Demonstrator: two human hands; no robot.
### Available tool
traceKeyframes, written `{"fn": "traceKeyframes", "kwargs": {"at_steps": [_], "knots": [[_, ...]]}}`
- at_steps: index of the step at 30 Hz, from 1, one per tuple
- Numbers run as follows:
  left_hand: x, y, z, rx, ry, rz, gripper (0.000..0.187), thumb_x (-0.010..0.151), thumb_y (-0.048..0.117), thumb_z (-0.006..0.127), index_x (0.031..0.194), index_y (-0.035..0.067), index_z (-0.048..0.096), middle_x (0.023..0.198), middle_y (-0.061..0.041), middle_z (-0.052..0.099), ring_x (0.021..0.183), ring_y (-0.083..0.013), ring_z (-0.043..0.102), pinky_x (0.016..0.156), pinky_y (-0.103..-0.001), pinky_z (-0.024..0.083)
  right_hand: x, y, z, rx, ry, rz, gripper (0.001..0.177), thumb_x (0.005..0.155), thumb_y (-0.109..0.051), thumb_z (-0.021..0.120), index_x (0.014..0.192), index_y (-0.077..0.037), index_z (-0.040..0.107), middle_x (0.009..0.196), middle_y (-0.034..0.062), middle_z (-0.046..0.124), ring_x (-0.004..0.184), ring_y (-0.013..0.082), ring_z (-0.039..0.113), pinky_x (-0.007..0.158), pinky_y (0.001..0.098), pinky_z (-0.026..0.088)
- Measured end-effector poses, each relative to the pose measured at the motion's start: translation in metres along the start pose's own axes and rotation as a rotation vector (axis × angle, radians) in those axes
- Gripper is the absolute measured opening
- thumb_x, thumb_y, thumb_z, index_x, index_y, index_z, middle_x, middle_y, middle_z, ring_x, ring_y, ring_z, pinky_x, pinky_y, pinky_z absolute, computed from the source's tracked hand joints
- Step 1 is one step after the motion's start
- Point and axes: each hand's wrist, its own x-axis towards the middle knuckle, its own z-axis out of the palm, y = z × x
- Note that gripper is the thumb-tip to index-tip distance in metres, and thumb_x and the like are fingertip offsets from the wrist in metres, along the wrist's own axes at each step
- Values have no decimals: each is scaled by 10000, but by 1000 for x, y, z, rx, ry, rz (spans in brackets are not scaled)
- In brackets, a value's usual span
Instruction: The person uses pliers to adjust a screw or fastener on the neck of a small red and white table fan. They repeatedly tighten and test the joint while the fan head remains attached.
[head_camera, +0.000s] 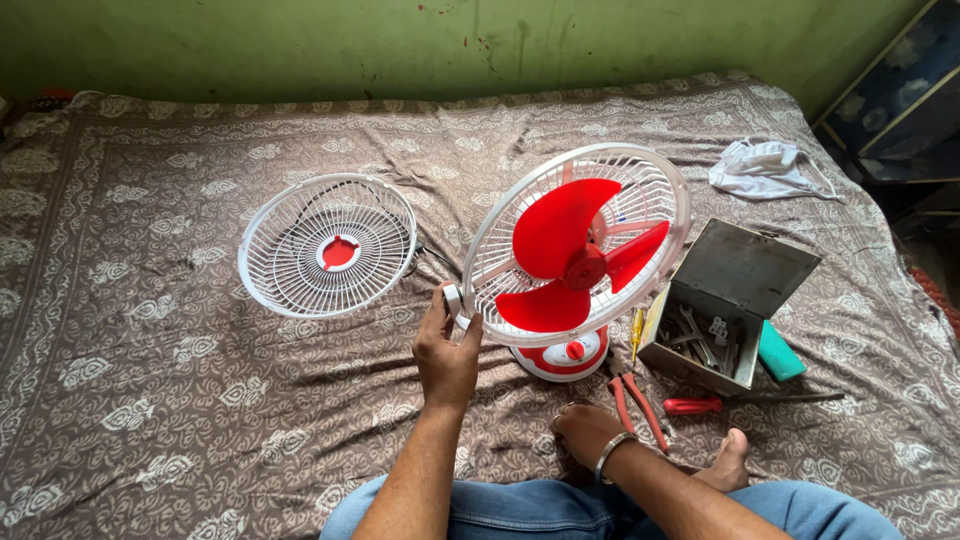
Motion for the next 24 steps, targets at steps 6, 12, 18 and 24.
{"fn": "traceKeyframes", "kwargs": {"at_steps": [6,12,18,24], "knots": [[0,0,0,49,10,-4,578,915,140,715,1444,-3,530,1093,-132,747,1041,-268,744,933,-409,623,-6,-8,-13,103,41,54,149,860,-97,650,973,-89,747,1043,154,705,1027,355,676,906,459,545],[-4,-14,13,124,100,83,602,961,196,725,1450,-54,478,1134,-172,728,1075,-308,726,939,-419,614,-9,-39,-47,553,337,44,204,787,-75,716,982,-62,775,901,118,787,826,241,763,769,355,615],[-5,-19,18,210,176,152,564,964,191,671,1422,-78,484,1220,-248,656,1132,-396,656,970,-502,533,30,-66,-78,1421,621,89,215,875,-29,685,1063,22,776,864,131,799,760,167,771,736,304,644],[-6,-20,19,186,167,117,542,983,267,653,1399,-49,510,1171,-256,652,1070,-413,663,920,-498,534,80,-79,-104,1695,792,-95,188,920,-7,695,1083,77,733,960,115,769,848,161,749,812,301,644]]}}
